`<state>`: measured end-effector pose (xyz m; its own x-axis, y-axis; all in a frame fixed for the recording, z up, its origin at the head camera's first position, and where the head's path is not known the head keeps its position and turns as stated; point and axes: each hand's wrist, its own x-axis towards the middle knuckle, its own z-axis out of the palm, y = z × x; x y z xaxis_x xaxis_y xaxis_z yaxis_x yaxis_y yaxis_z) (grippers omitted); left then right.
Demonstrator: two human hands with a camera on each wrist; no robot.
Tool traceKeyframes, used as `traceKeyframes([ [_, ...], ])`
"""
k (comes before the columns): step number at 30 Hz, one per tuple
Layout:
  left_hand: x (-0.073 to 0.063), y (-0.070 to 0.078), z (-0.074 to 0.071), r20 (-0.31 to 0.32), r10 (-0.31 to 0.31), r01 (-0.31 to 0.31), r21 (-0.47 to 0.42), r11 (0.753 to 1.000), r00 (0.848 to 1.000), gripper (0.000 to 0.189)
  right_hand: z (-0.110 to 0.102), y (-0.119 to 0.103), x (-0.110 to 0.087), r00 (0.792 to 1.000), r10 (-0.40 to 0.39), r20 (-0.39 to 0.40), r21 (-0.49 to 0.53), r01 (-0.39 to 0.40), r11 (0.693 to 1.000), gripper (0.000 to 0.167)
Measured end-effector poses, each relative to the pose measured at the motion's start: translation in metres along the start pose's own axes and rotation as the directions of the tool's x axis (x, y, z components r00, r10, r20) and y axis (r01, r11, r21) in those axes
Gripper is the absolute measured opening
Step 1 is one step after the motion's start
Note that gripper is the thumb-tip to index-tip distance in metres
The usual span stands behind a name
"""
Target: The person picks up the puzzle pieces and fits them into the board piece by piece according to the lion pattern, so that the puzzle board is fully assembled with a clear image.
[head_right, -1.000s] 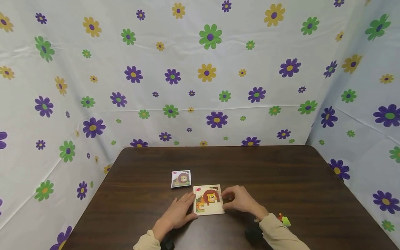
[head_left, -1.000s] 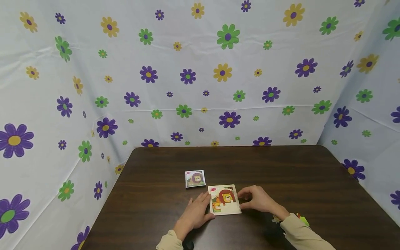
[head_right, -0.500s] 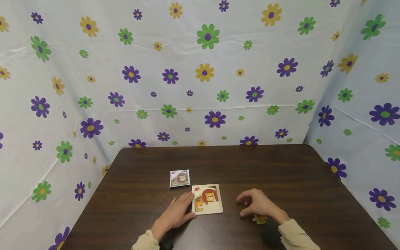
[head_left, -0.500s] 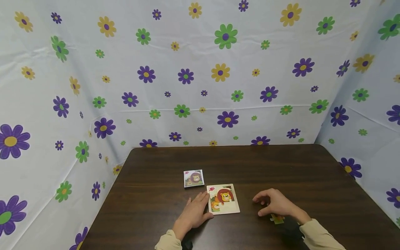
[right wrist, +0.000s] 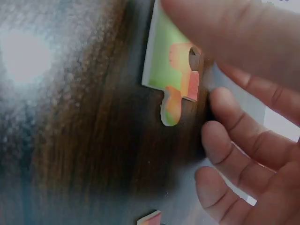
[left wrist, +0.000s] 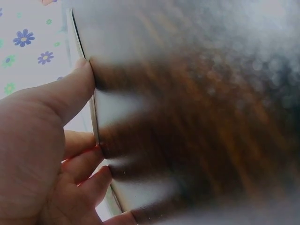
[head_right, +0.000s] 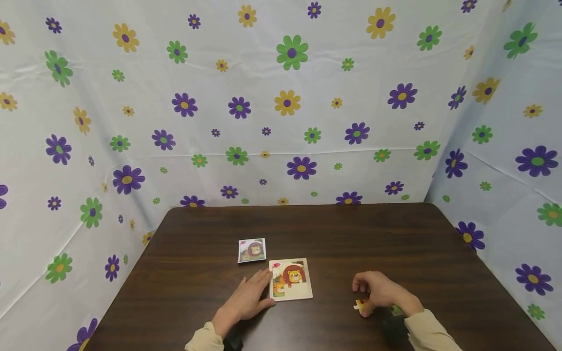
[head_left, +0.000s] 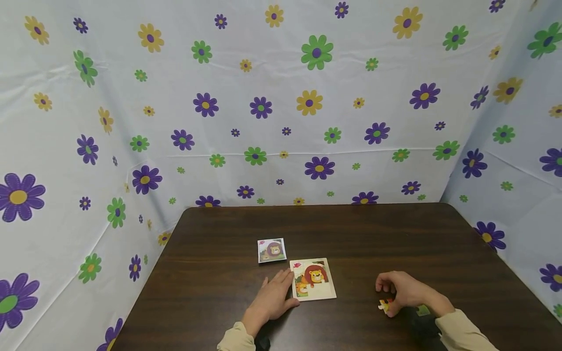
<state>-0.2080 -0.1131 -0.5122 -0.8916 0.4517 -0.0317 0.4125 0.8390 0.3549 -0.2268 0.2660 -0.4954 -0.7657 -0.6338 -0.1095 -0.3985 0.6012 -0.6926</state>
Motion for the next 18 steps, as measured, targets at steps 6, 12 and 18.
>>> traceKeyframes([
  [6,-0.001,0.002,-0.001,0.01,-0.006,0.006,0.001,1.0,1.0,0.072,0.002,-0.002,0.001,0.998,0.03,-0.054,-0.028,-0.031,0.999,0.031],
  [12,-0.002,0.003,-0.004,0.016,-0.011,0.011,-0.004,1.0,1.0,0.071,0.005,-0.004,0.006,0.994,0.046,-0.096,-0.027,-0.048,0.998,0.03],
  [18,-0.002,0.004,-0.005,0.012,-0.009,0.009,0.002,1.0,1.0,0.071,0.01,-0.01,0.016,0.979,0.052,-0.196,-0.04,-0.061,0.997,0.032],
])
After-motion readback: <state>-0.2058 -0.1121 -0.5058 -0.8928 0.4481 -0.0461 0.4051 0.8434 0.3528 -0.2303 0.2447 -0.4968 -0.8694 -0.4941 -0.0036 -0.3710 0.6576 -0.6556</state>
